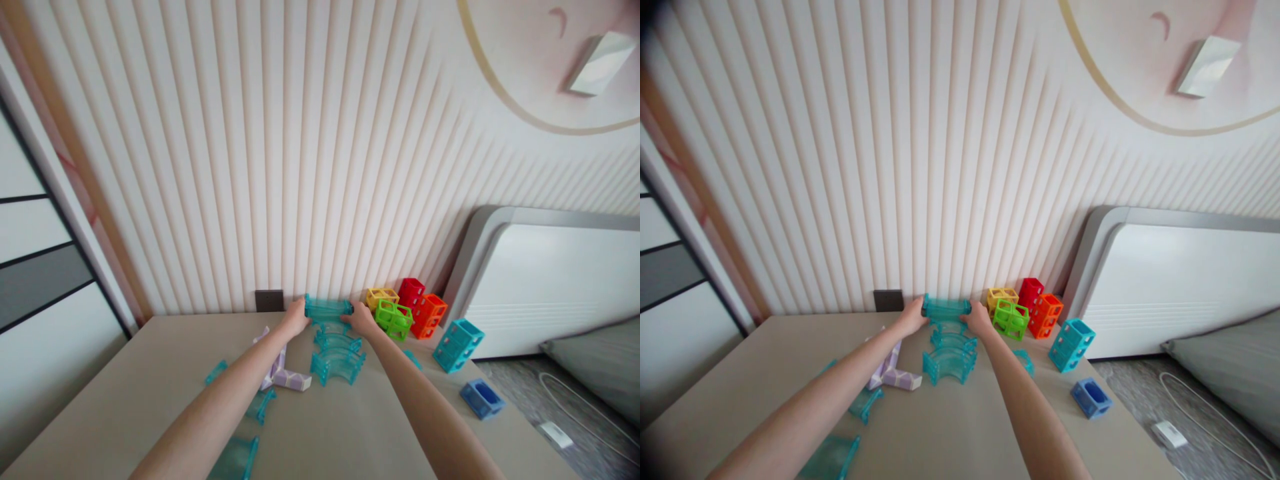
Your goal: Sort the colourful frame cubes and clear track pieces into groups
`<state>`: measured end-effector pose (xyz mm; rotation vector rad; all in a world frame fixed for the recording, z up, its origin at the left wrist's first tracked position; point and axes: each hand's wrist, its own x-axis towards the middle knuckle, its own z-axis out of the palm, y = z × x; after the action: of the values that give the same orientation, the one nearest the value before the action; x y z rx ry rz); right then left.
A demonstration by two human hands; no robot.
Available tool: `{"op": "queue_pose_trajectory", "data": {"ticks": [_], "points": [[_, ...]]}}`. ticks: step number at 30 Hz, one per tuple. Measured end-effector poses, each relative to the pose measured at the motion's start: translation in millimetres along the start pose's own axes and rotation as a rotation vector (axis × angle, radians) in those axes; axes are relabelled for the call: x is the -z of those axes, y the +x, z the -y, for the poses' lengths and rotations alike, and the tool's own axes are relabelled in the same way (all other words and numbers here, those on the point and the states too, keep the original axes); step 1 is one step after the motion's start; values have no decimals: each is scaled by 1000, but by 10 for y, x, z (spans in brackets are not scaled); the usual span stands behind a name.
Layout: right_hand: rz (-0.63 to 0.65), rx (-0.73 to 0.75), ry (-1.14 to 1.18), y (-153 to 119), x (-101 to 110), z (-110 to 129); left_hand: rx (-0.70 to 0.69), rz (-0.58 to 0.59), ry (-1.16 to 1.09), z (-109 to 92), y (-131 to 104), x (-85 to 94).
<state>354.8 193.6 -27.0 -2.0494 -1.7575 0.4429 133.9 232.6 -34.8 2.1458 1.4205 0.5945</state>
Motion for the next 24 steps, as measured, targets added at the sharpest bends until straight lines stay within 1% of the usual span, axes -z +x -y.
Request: {"op": "queue_pose_trajectory", "data": {"ticks": [5,13,19,24], "points": [[-25,37,51,-13,5,4,11,-12,8,-5,-13,50],[-78,102,115,-31,61,35,4,-50,7,-72,-93,204],[-112,155,138,-60,184,88,-7,-77,18,-170,-113,330],[-147,168,142,-74,302,147,-22,-88,30,-288,-133,439]]}}
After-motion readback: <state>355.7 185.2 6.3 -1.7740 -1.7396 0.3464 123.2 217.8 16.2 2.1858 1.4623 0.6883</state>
